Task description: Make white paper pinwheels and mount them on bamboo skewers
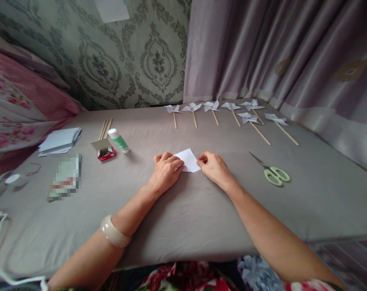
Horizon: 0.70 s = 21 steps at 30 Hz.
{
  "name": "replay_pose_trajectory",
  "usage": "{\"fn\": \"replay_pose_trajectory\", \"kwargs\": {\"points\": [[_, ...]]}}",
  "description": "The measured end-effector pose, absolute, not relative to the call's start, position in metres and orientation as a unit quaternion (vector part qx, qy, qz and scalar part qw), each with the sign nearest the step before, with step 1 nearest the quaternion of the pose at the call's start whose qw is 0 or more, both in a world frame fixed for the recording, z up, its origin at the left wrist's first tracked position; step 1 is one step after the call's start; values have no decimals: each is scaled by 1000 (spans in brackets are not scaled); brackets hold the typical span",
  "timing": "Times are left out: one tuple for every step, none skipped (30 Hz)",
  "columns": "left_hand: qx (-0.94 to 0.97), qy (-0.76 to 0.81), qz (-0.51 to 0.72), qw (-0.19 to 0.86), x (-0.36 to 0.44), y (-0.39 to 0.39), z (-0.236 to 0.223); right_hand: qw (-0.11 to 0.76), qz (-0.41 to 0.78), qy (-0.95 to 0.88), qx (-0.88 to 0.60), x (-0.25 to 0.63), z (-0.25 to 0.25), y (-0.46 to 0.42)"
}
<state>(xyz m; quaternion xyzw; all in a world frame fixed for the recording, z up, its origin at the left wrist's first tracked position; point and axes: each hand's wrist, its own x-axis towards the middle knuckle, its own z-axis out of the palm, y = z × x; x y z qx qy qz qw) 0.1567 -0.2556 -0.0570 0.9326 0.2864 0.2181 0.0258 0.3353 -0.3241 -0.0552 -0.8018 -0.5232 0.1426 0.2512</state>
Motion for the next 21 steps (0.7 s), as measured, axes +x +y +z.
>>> {"fn": "replay_pose_trajectory", "kwargs": {"points": [[931,288,224,21,156,-256,-56,251,138,-527,-800,335,-55,-324],[929,291,230,16,156,-258,-54,254,132,-532,-797,336,-55,-324],[927,293,236,11,155,-260,-52,259,126,-536,-794,336,-55,-324],[925,293,240,7,155,-262,-50,265,120,-538,-791,337,-56,-324],[927,288,241,4,154,-265,-49,272,115,-539,-789,338,-56,-324],[931,279,236,2,154,-268,-48,280,111,-536,-789,339,-57,-323],[937,265,228,-1,155,-271,-47,287,108,-533,-789,339,-58,-323],[944,250,215,-4,156,-273,-47,294,107,-529,-788,340,-59,-322],[950,236,202,-9,157,-276,-47,300,107,-527,-788,340,-59,-322],[956,225,188,-15,158,-277,-47,305,108,-525,-787,341,-60,-321],[960,218,177,-22,159,-279,-47,308,110,-524,-786,341,-61,-321],[962,214,166,-29,161,-280,-47,311,114,-524,-785,342,-61,-320],[964,212,157,-35,161,-280,-47,313,117,-524,-783,342,-61,-320],[965,212,150,-40,162,-280,-47,316,121,-526,-780,343,-61,-320],[965,213,145,-45,161,-280,-47,319,125,-529,-776,344,-60,-321],[965,214,142,-48,160,-279,-47,322,128,-535,-770,344,-60,-321],[964,216,143,-51,159,-278,-47,323,130,-545,-763,345,-59,-322],[964,218,145,-53,157,-277,-46,321,128,-560,-753,346,-58,-323],[963,219,149,-54,154,-275,-46,317,122,-582,-739,346,-57,-324],[962,220,153,-55,151,-274,-46,309,111,-608,-723,346,-56,-325],[961,221,157,-55,148,-272,-46,299,97,-635,-705,345,-55,-327]]}}
